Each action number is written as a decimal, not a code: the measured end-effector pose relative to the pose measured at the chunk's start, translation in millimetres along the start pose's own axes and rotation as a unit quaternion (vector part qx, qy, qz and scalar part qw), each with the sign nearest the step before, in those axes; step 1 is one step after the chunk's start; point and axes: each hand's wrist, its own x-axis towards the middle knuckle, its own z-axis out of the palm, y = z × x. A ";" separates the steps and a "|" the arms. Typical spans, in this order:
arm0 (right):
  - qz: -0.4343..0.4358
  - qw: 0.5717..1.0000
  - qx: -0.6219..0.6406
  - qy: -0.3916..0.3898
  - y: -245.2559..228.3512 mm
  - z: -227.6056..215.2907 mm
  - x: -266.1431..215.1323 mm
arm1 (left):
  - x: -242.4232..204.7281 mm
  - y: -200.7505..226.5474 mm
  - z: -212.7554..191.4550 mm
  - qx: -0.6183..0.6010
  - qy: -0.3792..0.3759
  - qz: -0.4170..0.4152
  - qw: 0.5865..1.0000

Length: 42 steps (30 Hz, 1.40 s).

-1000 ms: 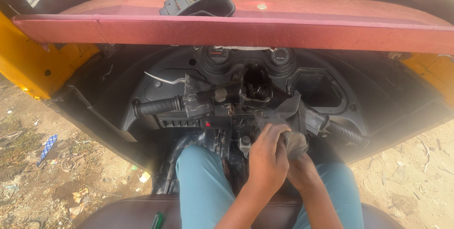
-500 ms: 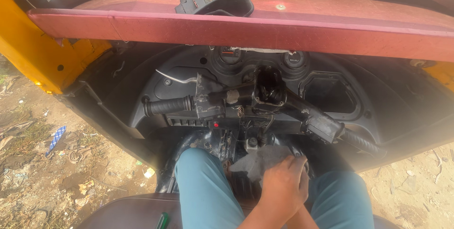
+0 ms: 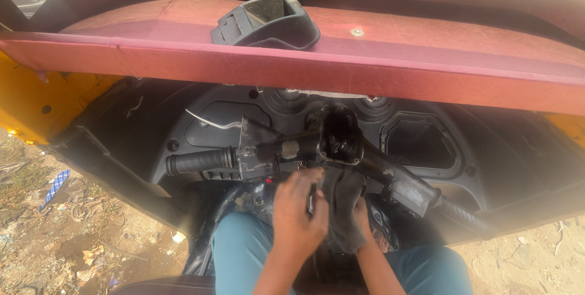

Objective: The person removes a plastic dashboard component using a screwdriver, سپس proceeds to clean the internal wiring and components with a cloth while seated inside the vehicle.

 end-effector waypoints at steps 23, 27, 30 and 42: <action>-0.167 0.977 -0.128 -0.038 -7.3 45.4 19.8 | 98.7 -78.4 57.0 0.289 0.022 0.009 0.957; -0.182 0.932 -0.313 -0.029 -90.6 74.4 -22.5 | 97.9 -80.2 57.7 0.295 0.030 0.008 0.955; -0.218 0.864 -0.453 -0.020 -156.8 96.9 -73.0 | 99.3 -81.7 58.5 0.291 0.033 0.006 0.956; -0.319 0.637 -0.702 0.021 -211.7 63.6 -75.7 | 96.9 -98.2 63.3 0.306 0.030 0.001 0.952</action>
